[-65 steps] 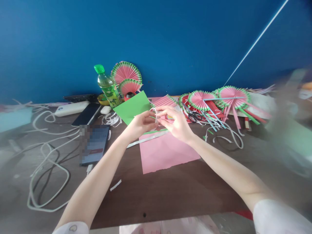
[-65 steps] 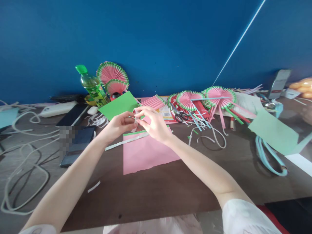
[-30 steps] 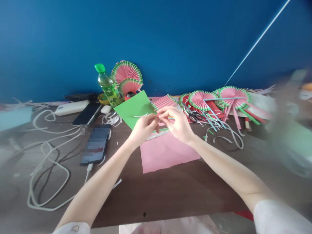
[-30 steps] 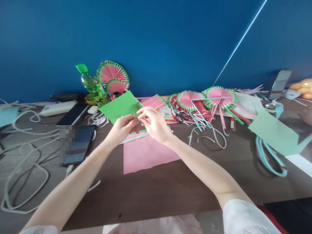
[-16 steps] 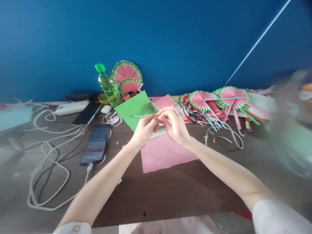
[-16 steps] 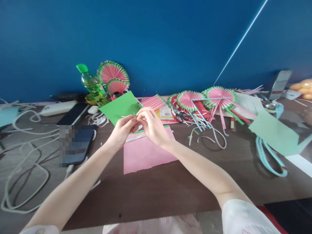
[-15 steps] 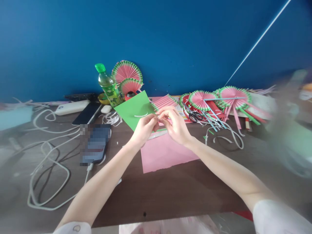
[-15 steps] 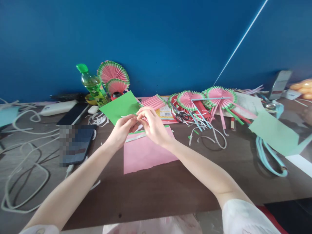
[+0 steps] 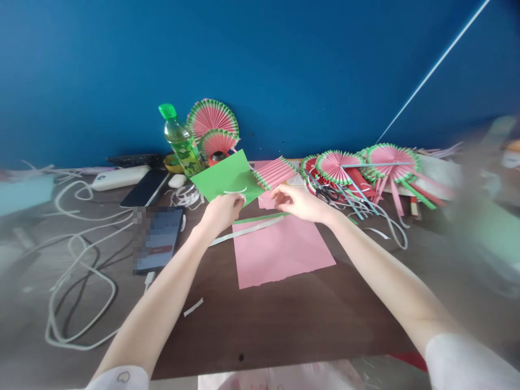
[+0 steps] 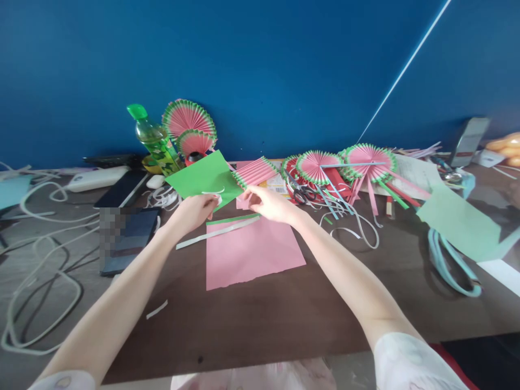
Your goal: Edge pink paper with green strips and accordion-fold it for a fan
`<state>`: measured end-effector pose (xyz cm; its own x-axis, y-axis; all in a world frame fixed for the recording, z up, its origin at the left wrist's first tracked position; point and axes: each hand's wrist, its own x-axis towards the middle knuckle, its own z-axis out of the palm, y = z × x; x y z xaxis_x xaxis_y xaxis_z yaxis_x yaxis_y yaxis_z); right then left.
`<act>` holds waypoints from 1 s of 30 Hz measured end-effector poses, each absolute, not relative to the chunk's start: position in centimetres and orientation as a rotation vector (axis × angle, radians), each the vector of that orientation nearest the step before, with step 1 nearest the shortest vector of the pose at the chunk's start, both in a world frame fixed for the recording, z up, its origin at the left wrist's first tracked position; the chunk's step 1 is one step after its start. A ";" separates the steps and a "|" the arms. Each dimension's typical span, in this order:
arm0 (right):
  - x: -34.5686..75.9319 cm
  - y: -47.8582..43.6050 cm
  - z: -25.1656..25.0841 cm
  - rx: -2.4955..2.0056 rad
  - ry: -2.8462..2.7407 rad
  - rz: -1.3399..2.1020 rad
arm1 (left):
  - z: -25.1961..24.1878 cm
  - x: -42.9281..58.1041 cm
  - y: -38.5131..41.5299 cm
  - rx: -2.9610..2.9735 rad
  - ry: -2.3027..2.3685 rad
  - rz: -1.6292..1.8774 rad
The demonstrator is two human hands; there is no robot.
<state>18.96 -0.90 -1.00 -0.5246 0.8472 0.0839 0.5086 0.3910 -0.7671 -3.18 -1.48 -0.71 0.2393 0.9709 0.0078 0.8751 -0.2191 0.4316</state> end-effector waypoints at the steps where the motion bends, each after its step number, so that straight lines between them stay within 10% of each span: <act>1: 19.0 -0.8 -1.6 -1.193 -2.246 0.973 | -1.0 -3.3 -1.5 2.203 1.689 0.334; 30: 18.3 -1.6 0.6 -0.988 -1.731 1.286 | 0.2 -0.8 -2.6 1.535 1.130 0.662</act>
